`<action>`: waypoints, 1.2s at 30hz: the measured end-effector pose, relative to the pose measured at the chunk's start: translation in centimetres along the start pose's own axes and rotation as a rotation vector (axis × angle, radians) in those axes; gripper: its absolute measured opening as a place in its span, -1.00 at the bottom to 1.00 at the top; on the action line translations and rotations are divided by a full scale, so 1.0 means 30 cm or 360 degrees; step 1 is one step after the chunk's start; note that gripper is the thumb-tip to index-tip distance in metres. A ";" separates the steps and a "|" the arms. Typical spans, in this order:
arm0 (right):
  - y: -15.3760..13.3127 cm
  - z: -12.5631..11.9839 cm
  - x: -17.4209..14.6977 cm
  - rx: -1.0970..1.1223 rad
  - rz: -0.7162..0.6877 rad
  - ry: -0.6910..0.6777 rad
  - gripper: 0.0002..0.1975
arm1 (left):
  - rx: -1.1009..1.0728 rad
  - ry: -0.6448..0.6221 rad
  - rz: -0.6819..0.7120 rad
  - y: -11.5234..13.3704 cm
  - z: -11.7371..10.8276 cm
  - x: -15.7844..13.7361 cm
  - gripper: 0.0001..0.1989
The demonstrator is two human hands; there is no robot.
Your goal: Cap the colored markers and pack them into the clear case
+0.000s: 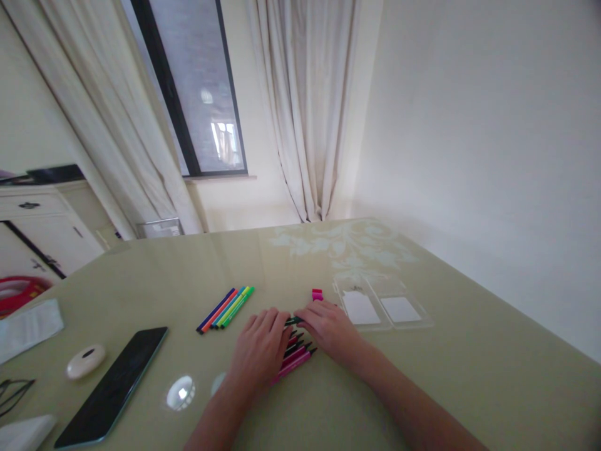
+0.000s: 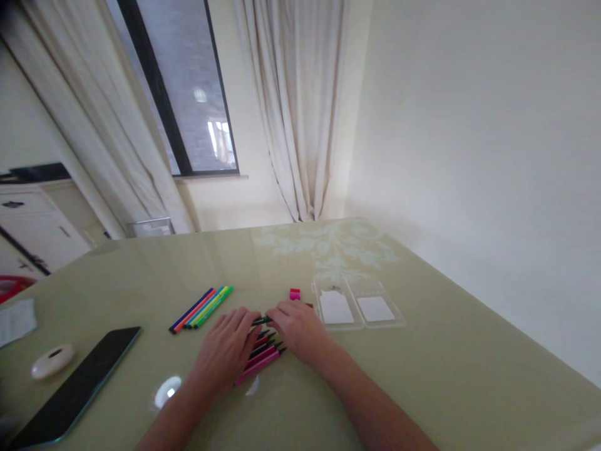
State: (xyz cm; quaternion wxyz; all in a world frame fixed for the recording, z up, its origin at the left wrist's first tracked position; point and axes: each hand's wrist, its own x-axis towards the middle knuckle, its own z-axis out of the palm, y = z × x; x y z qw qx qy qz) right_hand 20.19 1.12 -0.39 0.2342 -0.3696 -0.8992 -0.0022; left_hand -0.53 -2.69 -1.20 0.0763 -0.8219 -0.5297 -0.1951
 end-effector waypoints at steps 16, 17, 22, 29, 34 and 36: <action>0.095 -0.069 0.000 0.0091 0.0527 0.0229 -0.79 | -0.0106 -0.0195 -0.0795 -0.067 -0.045 0.012 -0.53; 0.113 -0.068 -0.002 0.0072 0.0606 0.0213 -0.79 | -0.0116 -0.0172 -0.0780 -0.072 -0.034 0.009 -0.54; 0.176 -0.056 -0.009 -0.0061 0.0808 0.0022 -0.80 | -0.0227 -0.0150 -0.0602 -0.088 -0.001 0.001 -0.56; 0.188 -0.110 -0.017 -0.0074 0.0705 -0.0202 -0.81 | -0.0040 0.0071 -0.0797 -0.173 0.012 0.003 -0.68; 0.167 -0.150 -0.017 -0.0038 0.0728 -0.0374 -0.87 | 0.0225 0.0106 -0.1047 -0.237 0.015 -0.019 -0.65; 0.159 -0.149 -0.015 -0.0045 0.0782 -0.0375 -0.89 | 0.0274 0.0060 -0.1114 -0.247 0.013 -0.027 -0.64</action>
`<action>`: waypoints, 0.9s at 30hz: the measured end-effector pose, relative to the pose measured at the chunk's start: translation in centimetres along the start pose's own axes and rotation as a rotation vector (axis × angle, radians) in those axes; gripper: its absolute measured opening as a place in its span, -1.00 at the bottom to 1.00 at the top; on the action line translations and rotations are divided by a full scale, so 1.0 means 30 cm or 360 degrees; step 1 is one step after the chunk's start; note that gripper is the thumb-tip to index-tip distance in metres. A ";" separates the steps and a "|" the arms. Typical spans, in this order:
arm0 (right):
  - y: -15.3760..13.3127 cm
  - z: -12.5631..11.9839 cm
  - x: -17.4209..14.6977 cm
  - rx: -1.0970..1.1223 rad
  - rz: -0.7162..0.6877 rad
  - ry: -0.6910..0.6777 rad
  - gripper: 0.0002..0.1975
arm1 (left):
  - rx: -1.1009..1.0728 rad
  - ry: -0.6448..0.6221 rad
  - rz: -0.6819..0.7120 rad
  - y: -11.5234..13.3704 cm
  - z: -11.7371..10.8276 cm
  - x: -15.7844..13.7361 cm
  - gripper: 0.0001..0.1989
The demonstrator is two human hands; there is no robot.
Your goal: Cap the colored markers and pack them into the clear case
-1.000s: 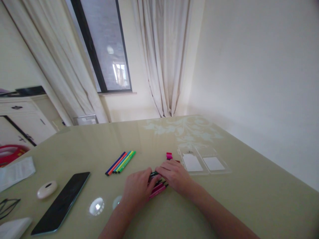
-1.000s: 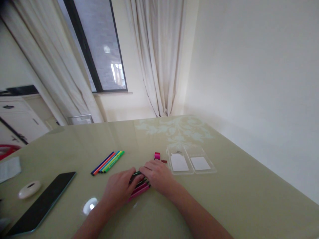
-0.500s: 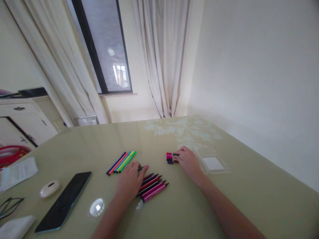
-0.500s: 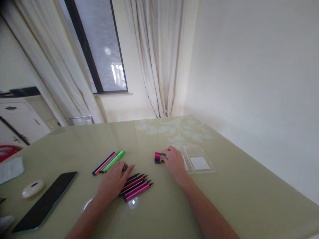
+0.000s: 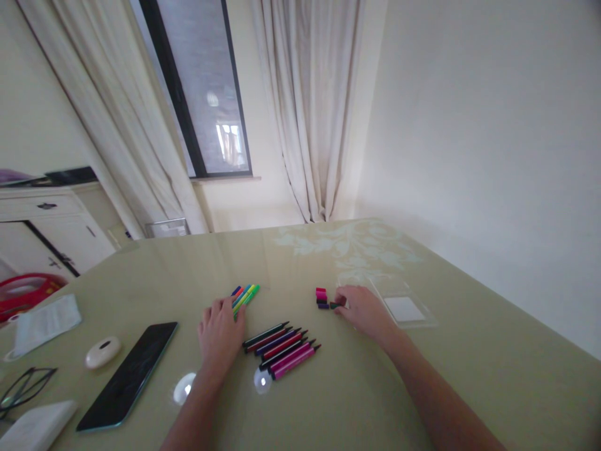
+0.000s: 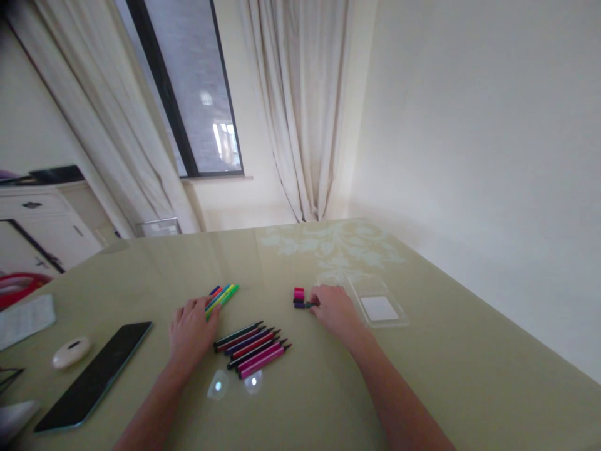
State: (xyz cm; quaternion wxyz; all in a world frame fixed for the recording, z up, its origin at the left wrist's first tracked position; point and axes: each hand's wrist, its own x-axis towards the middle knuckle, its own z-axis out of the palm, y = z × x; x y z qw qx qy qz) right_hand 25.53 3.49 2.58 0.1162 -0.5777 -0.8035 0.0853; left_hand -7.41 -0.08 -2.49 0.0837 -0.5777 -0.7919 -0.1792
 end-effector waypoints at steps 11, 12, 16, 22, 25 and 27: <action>-0.005 0.036 0.001 -0.0081 0.0024 0.0074 -0.93 | 0.0127 -0.0037 0.0025 0.006 -0.026 -0.002 -0.73; -0.006 0.036 0.001 -0.0086 0.0036 0.0080 -0.93 | 0.0127 -0.0037 0.0042 0.007 -0.027 -0.003 -0.75; -0.005 0.041 0.004 -0.0080 0.0035 0.0102 -0.92 | 0.0082 -0.0055 0.0069 0.005 -0.026 -0.006 -0.77; -0.050 0.067 -0.002 0.0088 -0.0102 0.0282 -0.86 | -0.0044 0.0002 0.0176 0.023 -0.017 0.001 -0.80; -0.100 0.088 -0.010 0.0190 -0.0272 0.0386 -0.61 | -0.0373 -0.0036 0.0456 0.072 -0.020 -0.010 -0.83; -0.125 0.104 -0.013 0.0167 -0.0398 0.0383 -0.60 | -0.0604 -0.0086 0.0694 0.111 -0.026 -0.031 -0.83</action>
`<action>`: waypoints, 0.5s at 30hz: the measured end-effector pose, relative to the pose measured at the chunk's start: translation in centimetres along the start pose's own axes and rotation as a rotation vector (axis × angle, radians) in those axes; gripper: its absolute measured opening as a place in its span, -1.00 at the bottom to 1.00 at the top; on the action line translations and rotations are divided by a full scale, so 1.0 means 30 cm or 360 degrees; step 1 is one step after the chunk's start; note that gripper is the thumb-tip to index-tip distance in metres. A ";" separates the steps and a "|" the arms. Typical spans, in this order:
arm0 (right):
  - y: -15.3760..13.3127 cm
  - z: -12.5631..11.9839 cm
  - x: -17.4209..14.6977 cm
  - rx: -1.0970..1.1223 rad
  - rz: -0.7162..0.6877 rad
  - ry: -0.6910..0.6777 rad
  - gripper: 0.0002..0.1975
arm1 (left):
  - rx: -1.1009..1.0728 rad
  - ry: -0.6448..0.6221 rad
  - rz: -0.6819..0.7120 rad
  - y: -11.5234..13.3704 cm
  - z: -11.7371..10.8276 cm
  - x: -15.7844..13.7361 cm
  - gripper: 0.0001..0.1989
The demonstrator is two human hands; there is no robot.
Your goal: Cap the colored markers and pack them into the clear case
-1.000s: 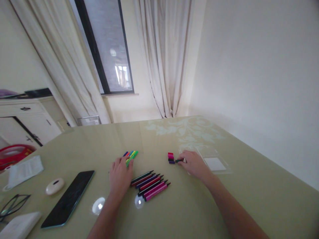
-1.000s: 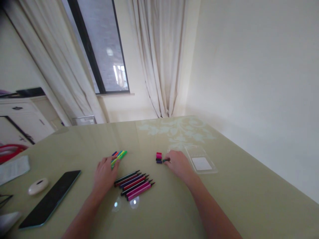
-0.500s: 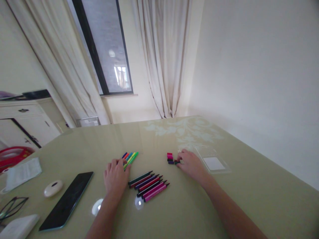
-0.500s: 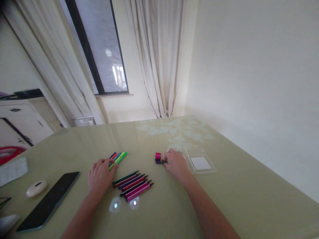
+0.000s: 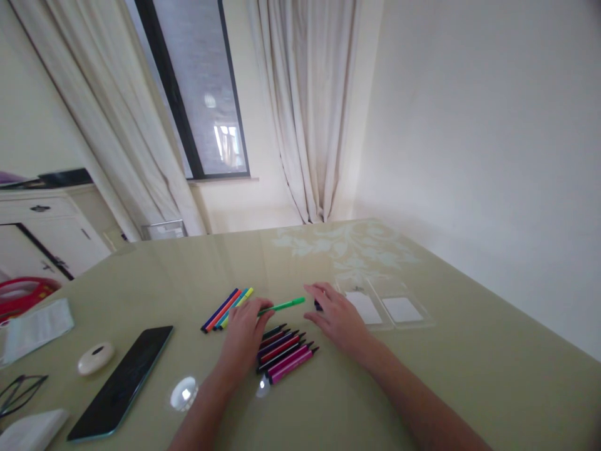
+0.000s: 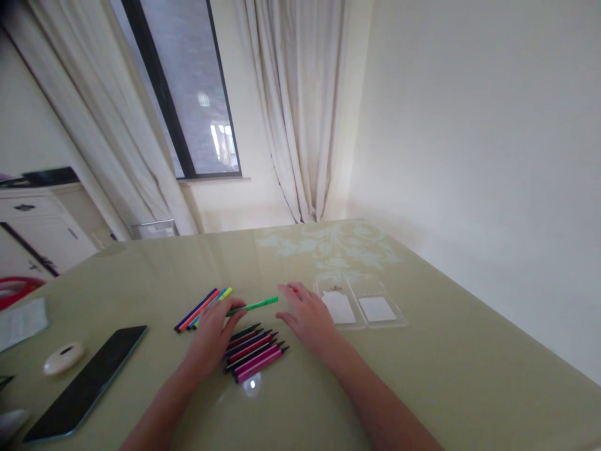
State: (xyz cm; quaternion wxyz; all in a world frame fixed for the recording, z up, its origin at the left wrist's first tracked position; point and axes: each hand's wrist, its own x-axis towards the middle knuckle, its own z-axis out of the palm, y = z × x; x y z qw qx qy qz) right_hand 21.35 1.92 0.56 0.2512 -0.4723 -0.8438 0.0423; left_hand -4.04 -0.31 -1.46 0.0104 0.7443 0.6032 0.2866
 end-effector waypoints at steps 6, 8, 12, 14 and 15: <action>-0.021 0.033 -0.006 -0.0156 -0.0176 -0.0020 -0.82 | -0.0006 0.0052 0.0260 0.093 0.009 -0.034 -0.75; -0.034 0.037 -0.012 -0.0185 -0.0271 0.0001 -0.82 | 0.0091 0.0046 0.0303 0.110 0.007 -0.044 -0.76; -0.075 0.045 -0.028 -0.0251 -0.0442 -0.0052 -0.88 | 0.0219 -0.0226 0.0229 0.155 -0.006 -0.053 -0.72; -0.083 0.045 -0.030 -0.0250 -0.0487 -0.0064 -0.93 | 0.0306 -0.0406 0.0031 0.176 -0.021 -0.048 -0.64; -0.081 0.041 -0.030 -0.0238 -0.0489 -0.0058 -0.94 | 0.0354 -0.0470 -0.0081 0.182 -0.030 -0.044 -0.60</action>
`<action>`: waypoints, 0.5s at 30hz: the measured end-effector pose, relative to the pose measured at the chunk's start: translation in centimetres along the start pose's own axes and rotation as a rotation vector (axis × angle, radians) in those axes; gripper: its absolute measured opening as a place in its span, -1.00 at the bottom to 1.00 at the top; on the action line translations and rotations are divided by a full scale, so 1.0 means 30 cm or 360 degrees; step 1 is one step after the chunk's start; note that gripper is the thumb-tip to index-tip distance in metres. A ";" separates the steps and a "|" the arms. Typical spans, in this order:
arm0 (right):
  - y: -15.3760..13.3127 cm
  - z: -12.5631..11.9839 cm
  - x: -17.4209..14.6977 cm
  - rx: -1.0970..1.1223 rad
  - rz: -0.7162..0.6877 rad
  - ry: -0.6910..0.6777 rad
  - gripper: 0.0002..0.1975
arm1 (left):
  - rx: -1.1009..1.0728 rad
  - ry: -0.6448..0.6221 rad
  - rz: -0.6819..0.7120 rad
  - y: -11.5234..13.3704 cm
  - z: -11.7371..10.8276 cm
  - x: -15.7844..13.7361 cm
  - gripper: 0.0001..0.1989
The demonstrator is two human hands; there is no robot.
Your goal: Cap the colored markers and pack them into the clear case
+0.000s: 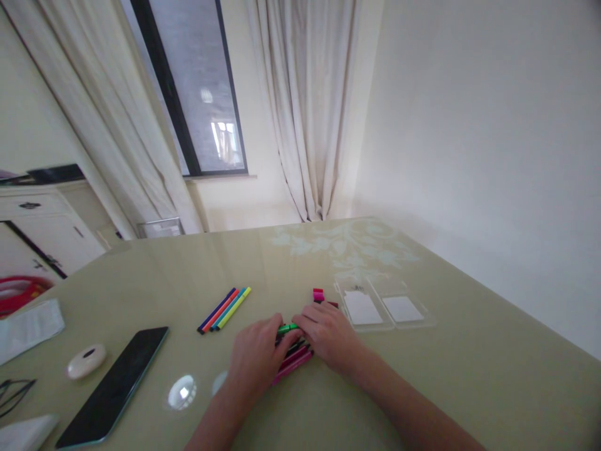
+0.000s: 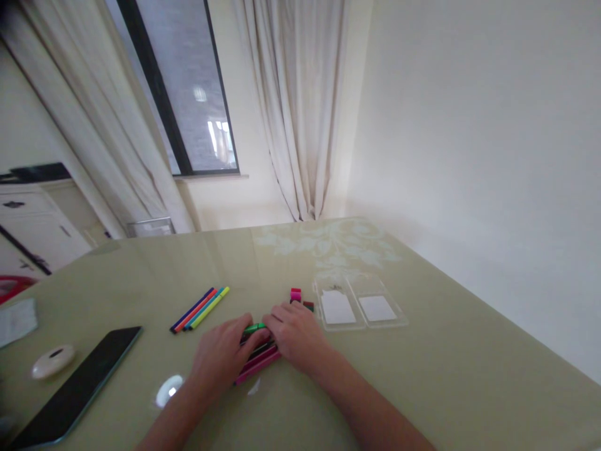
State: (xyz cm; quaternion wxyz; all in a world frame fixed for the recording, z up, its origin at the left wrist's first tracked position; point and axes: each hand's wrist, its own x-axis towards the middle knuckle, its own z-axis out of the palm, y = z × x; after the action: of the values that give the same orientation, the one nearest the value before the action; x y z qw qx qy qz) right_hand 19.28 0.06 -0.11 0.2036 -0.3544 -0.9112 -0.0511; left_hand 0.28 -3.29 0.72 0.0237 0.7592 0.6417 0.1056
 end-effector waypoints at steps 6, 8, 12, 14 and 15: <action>0.101 -0.042 -0.005 0.0112 0.0482 0.0184 -0.81 | -0.0035 -0.0052 -0.0376 -0.065 -0.031 0.016 -0.46; 0.142 -0.051 -0.008 0.0087 0.0696 0.0141 -0.76 | -0.0109 0.0035 -0.0362 -0.098 -0.013 0.021 -0.47; 0.200 -0.043 -0.015 -0.0002 0.0967 0.0010 -0.68 | -0.0148 0.0136 -0.0225 -0.139 0.035 0.031 -0.53; 0.216 -0.035 -0.019 -0.0022 0.0972 -0.0049 -0.67 | -0.0168 0.0144 -0.0153 -0.154 0.048 0.038 -0.56; 0.221 -0.032 -0.021 -0.0036 0.0949 -0.0079 -0.68 | -0.0182 0.0149 -0.0133 -0.164 0.050 0.042 -0.56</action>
State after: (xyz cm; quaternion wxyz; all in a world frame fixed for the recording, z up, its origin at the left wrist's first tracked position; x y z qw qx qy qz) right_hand 24.43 4.37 0.18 0.1833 -0.6097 -0.7711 0.0094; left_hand -4.01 -1.04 -1.43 0.0414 0.7234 0.6662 0.1765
